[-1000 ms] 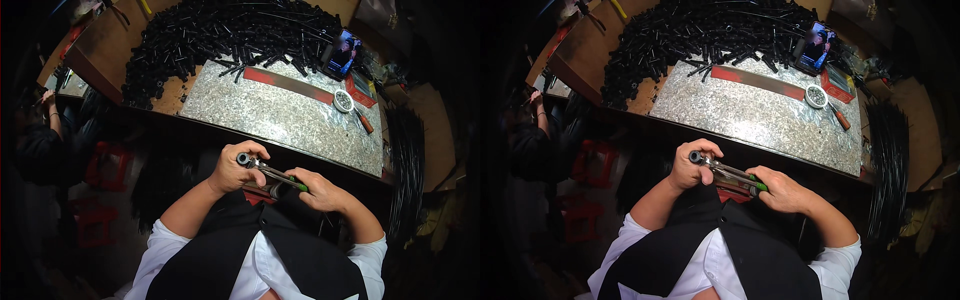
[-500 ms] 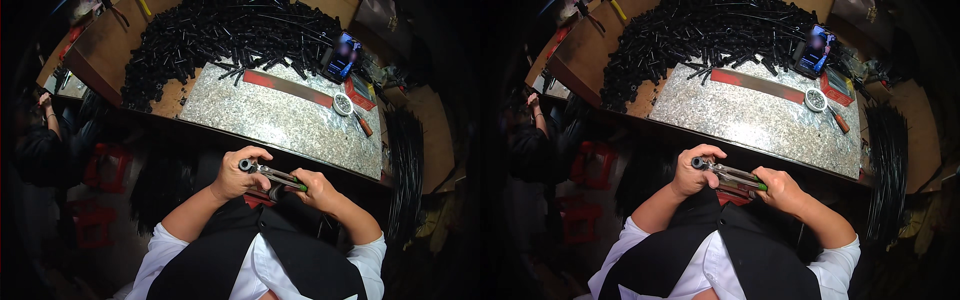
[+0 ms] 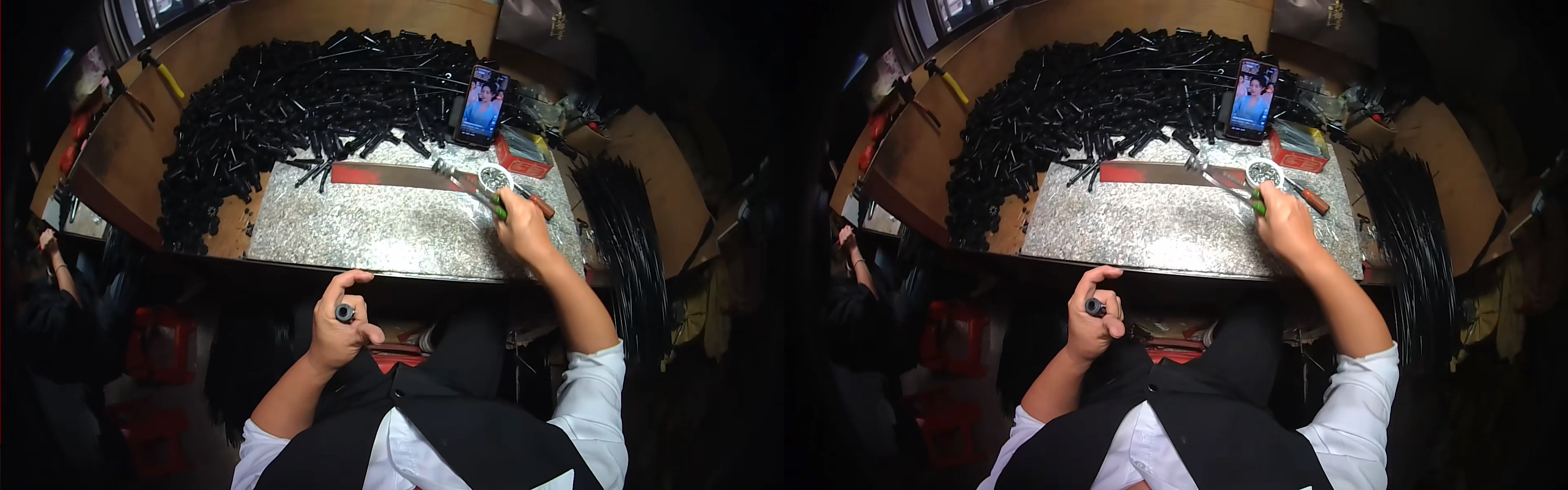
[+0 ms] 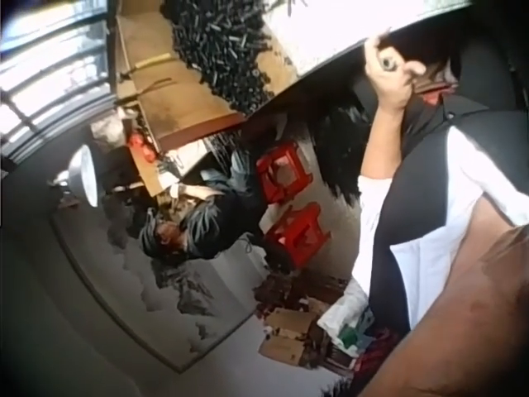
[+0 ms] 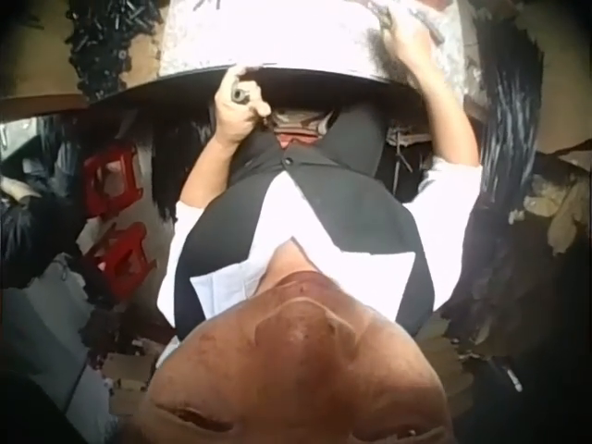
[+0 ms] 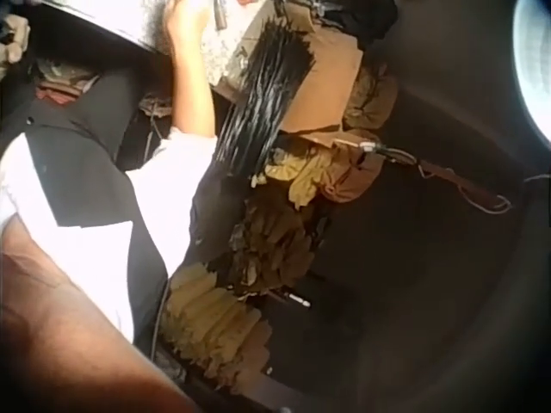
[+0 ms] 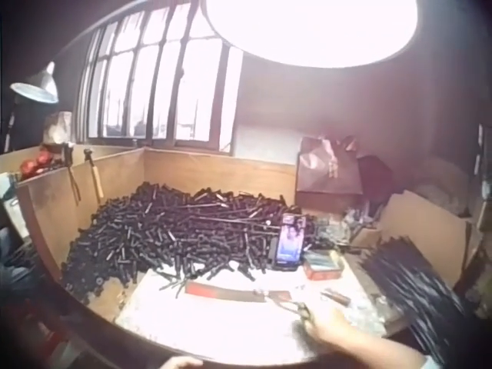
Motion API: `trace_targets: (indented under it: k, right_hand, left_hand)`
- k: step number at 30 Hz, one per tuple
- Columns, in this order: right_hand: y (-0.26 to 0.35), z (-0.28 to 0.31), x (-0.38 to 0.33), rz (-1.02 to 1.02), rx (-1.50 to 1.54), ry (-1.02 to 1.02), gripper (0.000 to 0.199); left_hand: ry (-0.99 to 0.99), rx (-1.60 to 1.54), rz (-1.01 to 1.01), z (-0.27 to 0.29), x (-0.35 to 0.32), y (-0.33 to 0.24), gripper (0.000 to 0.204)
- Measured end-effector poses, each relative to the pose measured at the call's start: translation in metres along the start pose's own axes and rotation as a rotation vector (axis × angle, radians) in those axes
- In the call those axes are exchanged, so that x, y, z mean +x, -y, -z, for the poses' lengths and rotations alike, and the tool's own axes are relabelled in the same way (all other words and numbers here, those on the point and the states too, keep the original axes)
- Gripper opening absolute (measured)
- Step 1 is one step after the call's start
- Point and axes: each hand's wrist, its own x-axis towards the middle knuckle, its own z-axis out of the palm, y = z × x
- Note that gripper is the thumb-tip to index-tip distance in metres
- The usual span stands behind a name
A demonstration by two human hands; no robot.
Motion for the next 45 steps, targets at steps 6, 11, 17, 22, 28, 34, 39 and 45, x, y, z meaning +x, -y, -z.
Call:
trace_targets:
  k: [6, 11, 17, 22, 28, 34, 39, 45]
  right_hand:
    - [-0.038, 0.0, 0.052, -0.09, -0.203, 0.16, 0.015]
    - [-0.044, -0.012, 0.073, -0.099, -0.274, 0.336, 0.022]
    - [-0.045, -0.022, 0.083, -0.083, -0.34, 0.364, 0.022]
    - [-0.032, -0.01, 0.08, -0.127, -0.276, 0.366, 0.023]
    - [-0.025, -0.008, 0.064, -0.169, -0.103, 0.149, 0.017]
    - [0.062, 0.002, 0.009, -0.155, 0.539, 0.214, 0.011]
    - [0.113, -0.017, -0.037, 0.223, 0.807, 0.185, 0.008]
    - [0.137, -0.022, -0.051, 0.253, 1.007, 0.242, 0.01]
  left_hand:
    - [0.04, -0.01, 0.025, -0.003, 0.001, -0.001, 0.083]
    - [0.054, -0.009, 0.062, -0.004, 0.002, -0.004, 0.085]
    - [0.063, 0.021, 0.092, -0.004, 0.004, -0.006, 0.087]
    - [0.071, 0.015, 0.113, -0.002, 0.005, -0.005, 0.086]
    - [0.062, 0.028, 0.075, -0.002, 0.007, 0.001, 0.084]
    - [0.013, 0.035, 0.066, -0.012, 0.009, -0.002, 0.084]
    - [0.018, 0.113, 0.022, -0.014, 0.008, -0.003, 0.085]
    - [0.015, 0.257, -0.182, -0.014, 0.011, -0.006, 0.084]
